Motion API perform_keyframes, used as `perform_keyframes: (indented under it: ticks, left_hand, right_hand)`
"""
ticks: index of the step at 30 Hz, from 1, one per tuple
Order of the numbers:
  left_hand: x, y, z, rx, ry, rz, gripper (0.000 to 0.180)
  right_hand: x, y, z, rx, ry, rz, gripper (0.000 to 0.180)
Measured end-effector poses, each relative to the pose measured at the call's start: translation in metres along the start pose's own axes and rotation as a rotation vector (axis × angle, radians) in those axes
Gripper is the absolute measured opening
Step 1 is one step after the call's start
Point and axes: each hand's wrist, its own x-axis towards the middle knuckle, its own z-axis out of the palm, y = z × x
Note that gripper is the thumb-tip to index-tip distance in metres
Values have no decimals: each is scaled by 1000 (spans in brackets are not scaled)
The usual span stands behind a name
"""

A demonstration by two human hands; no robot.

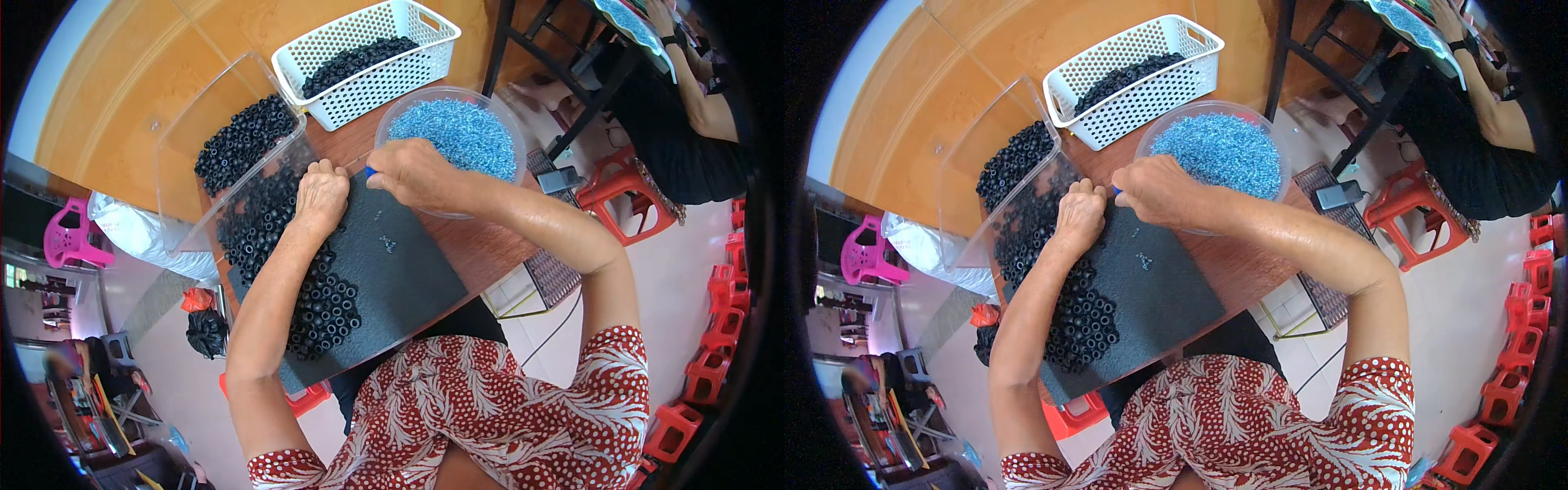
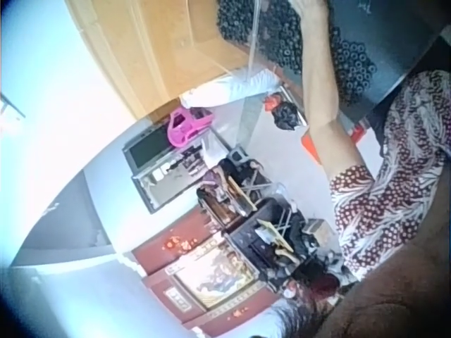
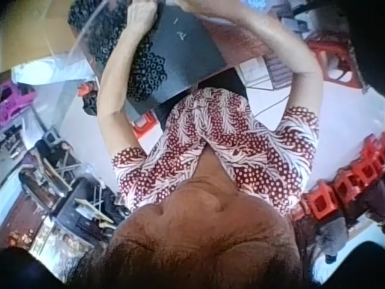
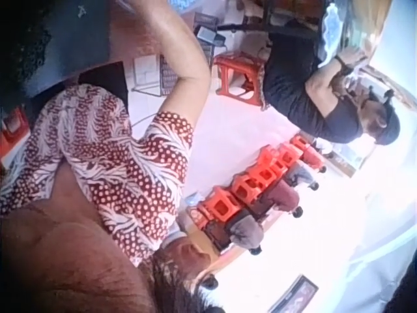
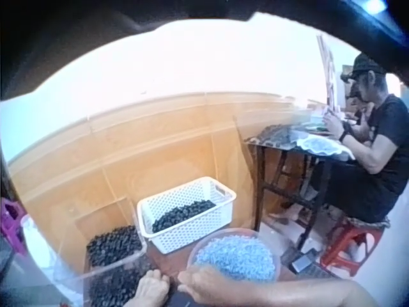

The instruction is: The person picks up a black bead and a blue bead by hand, presses the blue bead into the black bead, and places the assembled piece onto a black mat. They repeat this process multiple times, occasionally scooping more black beads from a plastic bin onto the work surface.

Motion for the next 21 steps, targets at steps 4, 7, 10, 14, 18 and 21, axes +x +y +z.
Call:
perform_keyframes:
  ticks: [4, 7, 10, 14, 18, 21]
  left_hand:
    - [-1, -3, 0, 33, -23, 32, 17]
    - [-3, -3, -1, 44, -24, 35, 15]
    - [-2, -2, -7, 77, -44, 75, 12]
    - [-1, 0, 1, 184, 2, 145, 10]
    - [-2, -2, 3, 187, -40, 129, 11]
    - [1, -2, 1, 151, -25, 158, 12]
  right_hand:
    - [-9, -1, 5, -6, -32, -20, 17]
    - [-17, 1, 14, -93, -15, -110, 16]
    - [-22, -2, 21, -250, -60, -232, 15]
    - [-24, -11, 34, -438, -154, -425, 11]
    - [-24, -14, 46, -487, -174, -453, 12]
    - [-24, -15, 45, -488, -171, -457, 13]
